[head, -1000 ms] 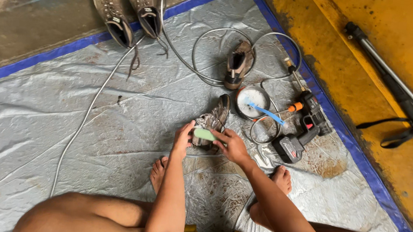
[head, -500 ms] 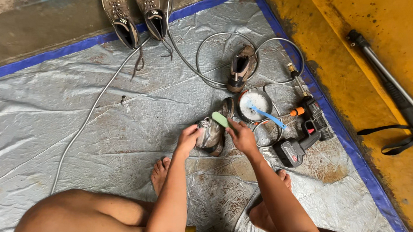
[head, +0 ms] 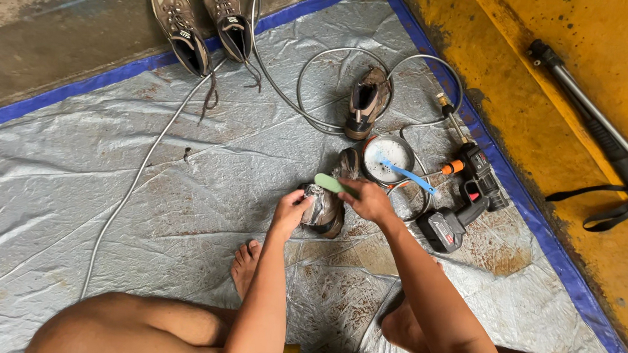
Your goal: The person scrubs a brown shoe with a green brush, repeatedly dipping it into a bowl of soapy water. The person holds the shoe with one hand and scrubs the surface with the other, focusing on the upper part of the shoe.
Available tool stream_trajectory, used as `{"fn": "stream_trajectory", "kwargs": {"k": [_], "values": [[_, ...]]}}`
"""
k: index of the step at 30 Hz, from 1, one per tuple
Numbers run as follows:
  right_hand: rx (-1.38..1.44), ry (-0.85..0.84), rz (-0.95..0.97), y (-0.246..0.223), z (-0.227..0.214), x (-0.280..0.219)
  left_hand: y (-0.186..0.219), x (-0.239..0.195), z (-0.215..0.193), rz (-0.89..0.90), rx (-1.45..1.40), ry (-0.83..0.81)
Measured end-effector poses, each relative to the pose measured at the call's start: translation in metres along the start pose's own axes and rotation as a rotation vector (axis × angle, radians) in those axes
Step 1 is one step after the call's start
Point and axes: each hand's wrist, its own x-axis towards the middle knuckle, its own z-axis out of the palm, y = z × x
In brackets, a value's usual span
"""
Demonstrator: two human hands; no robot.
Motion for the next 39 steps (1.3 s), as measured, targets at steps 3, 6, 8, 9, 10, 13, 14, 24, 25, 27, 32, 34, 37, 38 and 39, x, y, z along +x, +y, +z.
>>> {"fn": "stream_trajectory", "kwargs": {"k": [3,6,8,9,10,13,14,24,25,27,32,34,37,38,39], "values": [[-0.154,0.113,0.094,0.023,0.017,0.013,0.055,-0.043,0.0,0.02,0.007,0.006],[-0.039,0.363,0.258,0.021,0.0,0.008,-0.029,0.013,0.013,0.061,-0.091,0.057],[-0.053,0.354,0.33,0.055,-0.005,0.012,-0.046,0.018,0.013,0.07,-0.128,0.061],[-0.067,0.348,0.393,0.072,-0.01,0.015,-0.053,0.022,0.013,0.084,-0.167,0.071],[-0.067,0.351,0.398,0.1,0.001,0.029,-0.042,0.014,0.014,0.084,-0.167,0.064],[-0.16,0.255,0.412,0.143,0.009,0.057,-0.022,0.002,0.02,0.122,-0.192,0.066],[-0.202,0.217,0.408,0.13,-0.002,0.053,-0.023,0.004,0.026,0.122,-0.242,0.061],[-0.474,0.021,0.279,0.158,0.002,0.099,0.004,-0.016,0.041,0.102,-0.001,0.194],[-0.472,0.012,0.283,0.154,-0.001,0.097,0.008,-0.018,0.044,0.093,0.001,0.193],[-0.466,0.02,0.269,0.144,-0.009,0.094,0.019,-0.021,0.05,0.153,0.031,0.211],[-0.373,0.274,0.326,0.088,-0.036,0.037,0.014,-0.02,0.049,0.104,0.009,0.293],[-0.304,0.341,0.34,0.042,-0.042,0.014,0.016,-0.021,0.048,0.103,0.004,0.296],[-0.14,0.189,0.038,-0.004,-0.034,-0.001,0.019,-0.022,0.05,0.052,0.006,0.258],[-0.212,0.145,-0.106,-0.005,-0.024,0.006,0.021,-0.021,0.048,0.014,-0.032,0.219],[-0.284,0.101,-0.25,-0.008,-0.013,0.012,0.023,-0.021,0.045,-0.023,-0.069,0.179]]}}
